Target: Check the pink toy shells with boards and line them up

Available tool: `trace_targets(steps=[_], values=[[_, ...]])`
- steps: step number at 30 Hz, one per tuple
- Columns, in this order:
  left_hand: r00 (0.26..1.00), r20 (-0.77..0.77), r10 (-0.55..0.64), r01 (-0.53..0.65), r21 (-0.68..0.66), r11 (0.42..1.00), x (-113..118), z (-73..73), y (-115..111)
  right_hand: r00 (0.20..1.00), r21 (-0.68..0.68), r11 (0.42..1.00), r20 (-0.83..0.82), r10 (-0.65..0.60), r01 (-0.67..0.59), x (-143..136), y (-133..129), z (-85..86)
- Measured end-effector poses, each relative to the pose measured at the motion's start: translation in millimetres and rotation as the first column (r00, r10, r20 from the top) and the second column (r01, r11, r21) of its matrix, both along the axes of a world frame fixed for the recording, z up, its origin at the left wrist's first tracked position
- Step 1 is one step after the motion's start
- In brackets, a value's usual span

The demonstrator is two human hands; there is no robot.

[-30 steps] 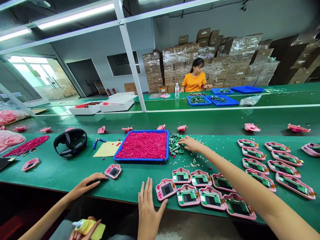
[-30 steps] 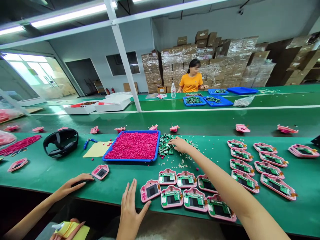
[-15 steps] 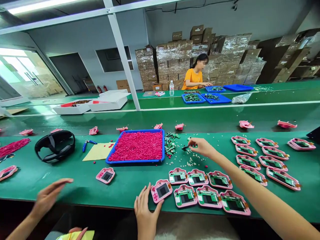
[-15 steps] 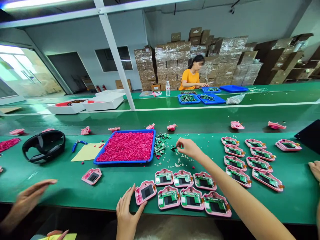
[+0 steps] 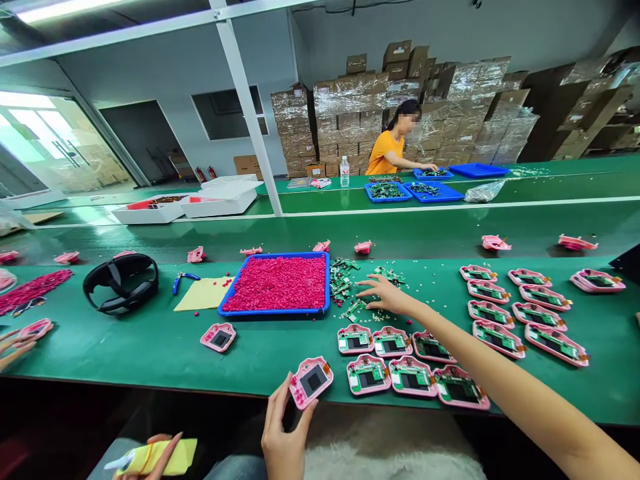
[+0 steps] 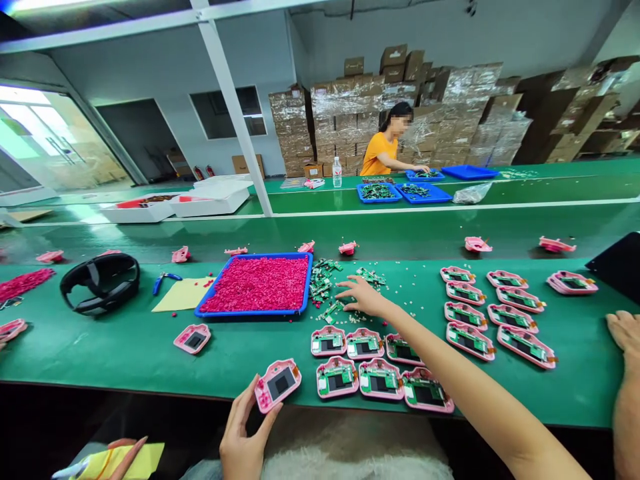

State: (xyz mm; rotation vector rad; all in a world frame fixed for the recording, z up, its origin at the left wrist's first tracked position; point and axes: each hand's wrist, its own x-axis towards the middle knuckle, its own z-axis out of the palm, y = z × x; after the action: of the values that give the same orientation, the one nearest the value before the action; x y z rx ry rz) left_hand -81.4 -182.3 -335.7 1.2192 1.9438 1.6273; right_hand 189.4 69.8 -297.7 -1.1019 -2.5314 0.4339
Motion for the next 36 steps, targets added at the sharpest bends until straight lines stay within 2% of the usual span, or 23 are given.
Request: trace_targets(steps=[5,8,12,15,17,19,23,25,28,32,36], values=[[0.998,0.051,0.028,-0.028,-0.005,1.000,1.6,1.3,-5.0,0.999,0.038,0.999,0.004,0.037,-0.037,5.0,-1.9,-1.1],[0.996,0.077,0.047,-0.046,-0.013,0.999,2.0,6.6,-6.8,0.999,0.084,0.996,-0.042,0.026,-0.022,15.1,-21.5,7.4],[0.999,0.046,-0.011,0.015,-0.088,0.996,6.7,21.1,-12.4,0.972,0.217,0.976,-0.233,0.025,0.026,18.8,-86.0,26.8],[0.993,0.016,-0.113,0.114,-0.190,0.975,17.6,35.4,-17.7,0.952,0.267,0.964,-0.290,0.098,-0.018,6.9,-146.3,41.0],[0.982,0.053,-0.181,0.188,-0.224,0.956,26.8,45.6,-21.9,0.944,0.297,0.955,-0.306,0.121,-0.026,-2.6,-177.1,46.5],[0.961,0.125,-0.246,0.268,-0.218,0.938,35.3,55.5,-27.1,0.941,0.329,0.944,-0.315,0.123,-0.013,-7.6,-196.0,47.7],[0.889,0.265,-0.374,0.419,-0.141,0.897,47.5,71.2,-39.5,0.946,0.356,0.934,-0.310,0.095,0.023,-1.3,-210.6,43.8],[0.866,0.290,-0.408,0.453,-0.109,0.885,52.3,75.5,-44.8,0.943,0.369,0.929,-0.319,0.094,0.032,3.9,-214.1,43.0],[0.831,0.354,-0.429,0.486,-0.089,0.869,57.8,78.4,-49.6,0.934,0.391,0.920,-0.334,0.125,0.017,8.1,-219.5,45.3],[0.726,0.519,-0.452,0.562,-0.068,0.824,59.2,79.9,-51.5,0.929,0.388,0.922,-0.339,0.148,-0.006,9.2,-224.8,49.9],[0.663,0.585,-0.468,0.607,-0.053,0.793,57.2,82.0,-51.6,0.918,0.387,0.922,-0.357,0.172,-0.022,9.8,-227.3,50.3]])
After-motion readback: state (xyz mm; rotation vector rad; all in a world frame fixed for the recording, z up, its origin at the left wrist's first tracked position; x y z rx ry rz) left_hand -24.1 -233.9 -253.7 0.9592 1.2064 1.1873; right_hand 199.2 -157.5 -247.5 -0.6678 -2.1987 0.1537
